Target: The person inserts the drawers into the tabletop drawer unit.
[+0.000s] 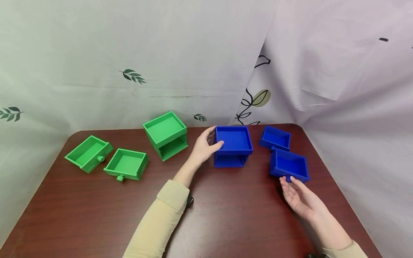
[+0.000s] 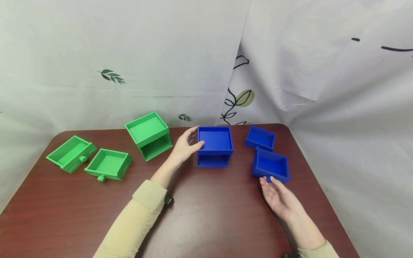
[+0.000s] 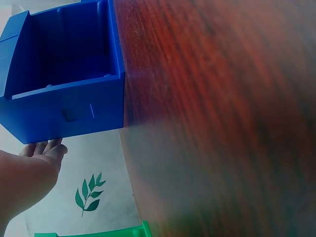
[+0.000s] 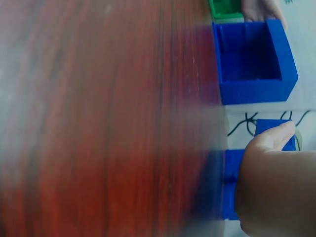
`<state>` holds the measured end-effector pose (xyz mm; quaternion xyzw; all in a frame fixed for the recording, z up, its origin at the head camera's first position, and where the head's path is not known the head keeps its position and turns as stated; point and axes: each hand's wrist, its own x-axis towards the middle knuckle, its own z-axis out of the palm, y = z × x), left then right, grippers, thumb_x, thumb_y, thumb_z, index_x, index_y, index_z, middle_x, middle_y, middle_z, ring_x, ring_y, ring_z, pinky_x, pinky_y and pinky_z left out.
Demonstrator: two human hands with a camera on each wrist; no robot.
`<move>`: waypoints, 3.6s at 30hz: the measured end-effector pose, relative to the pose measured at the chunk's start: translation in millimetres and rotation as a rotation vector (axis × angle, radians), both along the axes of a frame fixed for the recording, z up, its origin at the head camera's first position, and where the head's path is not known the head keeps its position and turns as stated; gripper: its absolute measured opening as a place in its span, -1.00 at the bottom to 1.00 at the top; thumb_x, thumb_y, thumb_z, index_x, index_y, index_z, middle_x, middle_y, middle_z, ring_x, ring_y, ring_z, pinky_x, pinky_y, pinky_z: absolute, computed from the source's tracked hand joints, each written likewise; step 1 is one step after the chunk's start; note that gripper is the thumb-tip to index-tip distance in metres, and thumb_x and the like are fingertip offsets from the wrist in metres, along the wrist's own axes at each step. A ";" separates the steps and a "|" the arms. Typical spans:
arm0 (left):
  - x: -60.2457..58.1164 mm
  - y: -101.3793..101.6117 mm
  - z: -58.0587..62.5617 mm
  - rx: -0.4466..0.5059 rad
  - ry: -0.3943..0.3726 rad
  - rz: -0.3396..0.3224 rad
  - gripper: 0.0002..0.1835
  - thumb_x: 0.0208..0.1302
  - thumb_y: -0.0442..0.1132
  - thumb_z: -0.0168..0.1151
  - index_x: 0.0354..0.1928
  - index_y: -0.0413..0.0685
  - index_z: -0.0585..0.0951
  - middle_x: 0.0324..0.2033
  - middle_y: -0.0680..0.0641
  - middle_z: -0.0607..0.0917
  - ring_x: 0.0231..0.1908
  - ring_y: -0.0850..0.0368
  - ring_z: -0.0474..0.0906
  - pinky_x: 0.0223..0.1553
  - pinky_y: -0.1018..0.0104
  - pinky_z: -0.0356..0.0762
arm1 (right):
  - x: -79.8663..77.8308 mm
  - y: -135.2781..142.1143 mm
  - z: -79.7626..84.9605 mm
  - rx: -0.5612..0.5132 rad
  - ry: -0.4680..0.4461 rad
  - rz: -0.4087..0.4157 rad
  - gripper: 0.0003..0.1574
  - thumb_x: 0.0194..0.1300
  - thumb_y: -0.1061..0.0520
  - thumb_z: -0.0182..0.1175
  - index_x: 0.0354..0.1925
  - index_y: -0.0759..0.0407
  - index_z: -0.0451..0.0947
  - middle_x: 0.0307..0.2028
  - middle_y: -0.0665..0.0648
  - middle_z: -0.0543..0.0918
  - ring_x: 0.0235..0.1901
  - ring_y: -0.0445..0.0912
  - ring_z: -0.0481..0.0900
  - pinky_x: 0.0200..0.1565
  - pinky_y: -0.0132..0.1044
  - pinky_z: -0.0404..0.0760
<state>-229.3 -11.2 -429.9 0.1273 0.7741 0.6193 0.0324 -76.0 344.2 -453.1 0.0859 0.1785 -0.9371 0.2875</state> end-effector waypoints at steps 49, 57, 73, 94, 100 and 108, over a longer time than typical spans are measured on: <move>0.3 0.3 -4.1 0.017 -0.017 0.007 -0.21 0.37 -0.22 0.39 0.57 -0.25 0.34 0.51 -0.30 0.44 0.55 -0.23 0.35 0.61 -0.11 0.32 | 7.5 -86.1 -5.7 0.314 0.144 0.179 -0.51 0.76 0.18 -0.17 -0.01 0.22 0.73 -0.07 0.07 0.84 -0.05 -0.23 0.81 0.10 -0.47 0.76; 1.1 0.3 -4.5 0.034 -0.012 0.008 -0.22 0.37 -0.23 0.38 0.56 -0.27 0.34 0.51 -0.31 0.45 0.55 -0.22 0.35 0.62 -0.08 0.31 | 4.8 -101.2 -5.2 0.338 0.145 0.183 -0.57 0.74 0.18 -0.10 -0.03 0.21 0.73 -0.08 0.07 0.84 -0.07 -0.23 0.81 0.08 -0.47 0.77; 1.6 0.6 -4.7 0.036 -0.015 0.012 -0.21 0.37 -0.22 0.38 0.57 -0.27 0.33 0.51 -0.32 0.44 0.56 -0.21 0.34 0.64 -0.04 0.30 | -2.0 -125.8 -1.8 0.397 0.134 0.199 -0.60 0.73 0.17 -0.06 -0.07 0.19 0.73 -0.15 0.03 0.85 -0.12 -0.27 0.81 0.03 -0.49 0.77; 2.1 2.3 -4.8 0.047 -0.022 0.009 -0.21 0.37 -0.23 0.39 0.57 -0.28 0.32 0.52 -0.31 0.42 0.56 -0.21 0.33 0.65 -0.02 0.26 | -8.8 -139.8 2.9 0.355 0.074 0.147 -0.56 0.74 0.18 -0.08 -0.09 0.23 0.74 -0.19 0.06 0.86 -0.20 -0.28 0.81 -0.03 -0.53 0.77; 2.1 2.2 -5.0 0.049 -0.020 0.009 -0.21 0.38 -0.24 0.39 0.57 -0.28 0.32 0.53 -0.32 0.42 0.57 -0.21 0.32 0.65 -0.02 0.26 | -7.9 -141.2 5.2 0.364 0.051 0.127 -0.58 0.73 0.18 -0.06 -0.10 0.24 0.73 -0.21 0.07 0.85 -0.22 -0.28 0.81 -0.05 -0.54 0.77; 2.8 2.3 -4.1 0.044 -0.017 0.007 -0.20 0.38 -0.23 0.38 0.57 -0.29 0.31 0.53 -0.32 0.41 0.57 -0.22 0.31 0.65 -0.03 0.26 | -11.2 -140.6 7.2 0.368 0.034 0.111 -0.62 0.72 0.16 -0.02 -0.10 0.25 0.72 -0.22 0.07 0.85 -0.23 -0.27 0.81 -0.06 -0.53 0.77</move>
